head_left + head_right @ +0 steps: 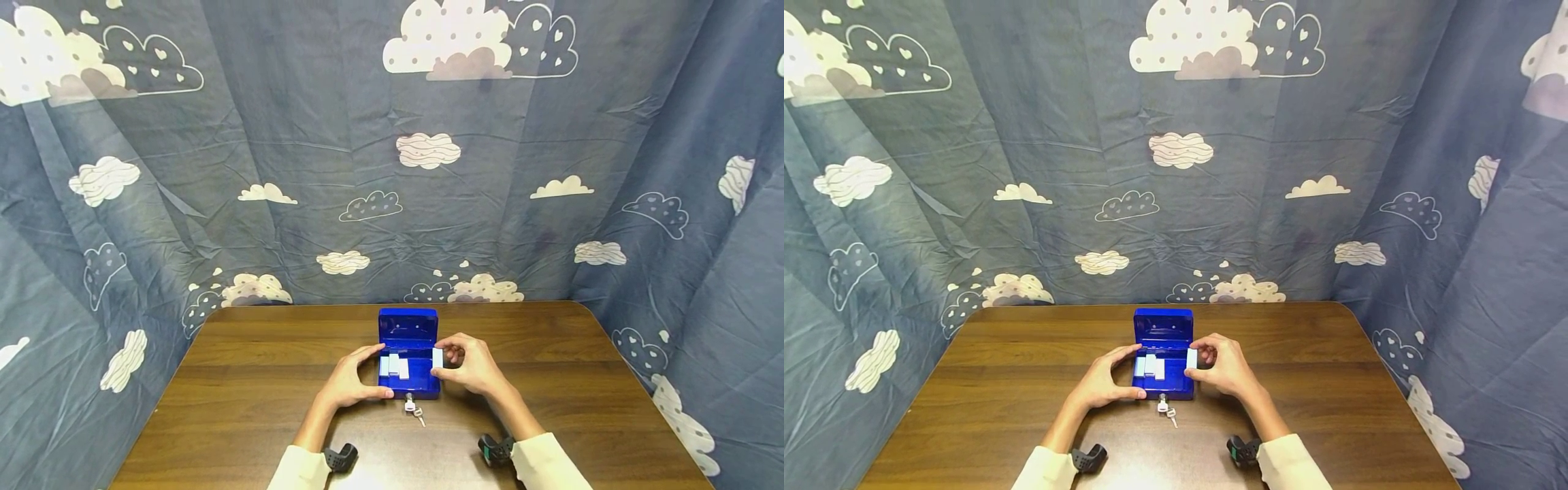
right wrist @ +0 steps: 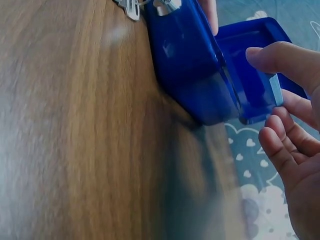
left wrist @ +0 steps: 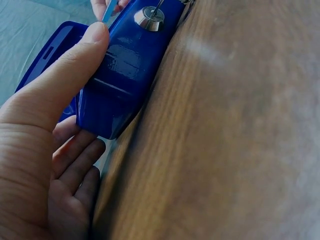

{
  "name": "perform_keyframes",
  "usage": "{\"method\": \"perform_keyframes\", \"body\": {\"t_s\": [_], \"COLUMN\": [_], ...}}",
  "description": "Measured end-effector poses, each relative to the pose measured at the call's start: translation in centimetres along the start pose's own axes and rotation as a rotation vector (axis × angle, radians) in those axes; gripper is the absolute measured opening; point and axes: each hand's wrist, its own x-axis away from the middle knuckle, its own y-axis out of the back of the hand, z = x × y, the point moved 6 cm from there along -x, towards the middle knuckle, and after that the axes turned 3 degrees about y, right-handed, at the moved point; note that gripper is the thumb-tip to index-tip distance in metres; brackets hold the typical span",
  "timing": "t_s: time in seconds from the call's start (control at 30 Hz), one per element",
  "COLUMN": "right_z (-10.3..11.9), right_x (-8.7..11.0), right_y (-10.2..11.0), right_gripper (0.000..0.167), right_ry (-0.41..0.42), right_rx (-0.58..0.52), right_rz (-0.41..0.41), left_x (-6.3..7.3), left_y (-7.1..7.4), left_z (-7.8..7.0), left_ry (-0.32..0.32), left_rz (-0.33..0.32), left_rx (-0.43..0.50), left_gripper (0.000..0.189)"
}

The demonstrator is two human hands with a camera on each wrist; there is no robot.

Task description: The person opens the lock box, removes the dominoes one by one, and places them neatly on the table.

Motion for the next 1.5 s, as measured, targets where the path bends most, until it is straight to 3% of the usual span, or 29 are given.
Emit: {"method": "perform_keyframes", "body": {"t_s": [0.43,1.0,1.5], "right_z": [-1.7,-3.4,-3.8], "right_x": [1.2,2.2,2.2], "right_y": [0.8,-0.1,-0.7], "right_gripper": [0.043,0.042,0.041], "right_ry": [-0.011,-0.062,-0.029], "right_rx": [0.021,0.031,0.072], "right_rz": [0.012,0.077,0.110], "left_x": [-0.1,0.0,0.0], "left_y": [0.0,0.1,0.2], "left_z": [0.3,0.3,0.0], "left_ry": [0.000,-0.041,-0.068], "left_rz": [-0.002,0.011,0.013], "left_rx": [-0.013,-0.043,-0.026], "left_gripper": [0.097,0.102,0.097]}}
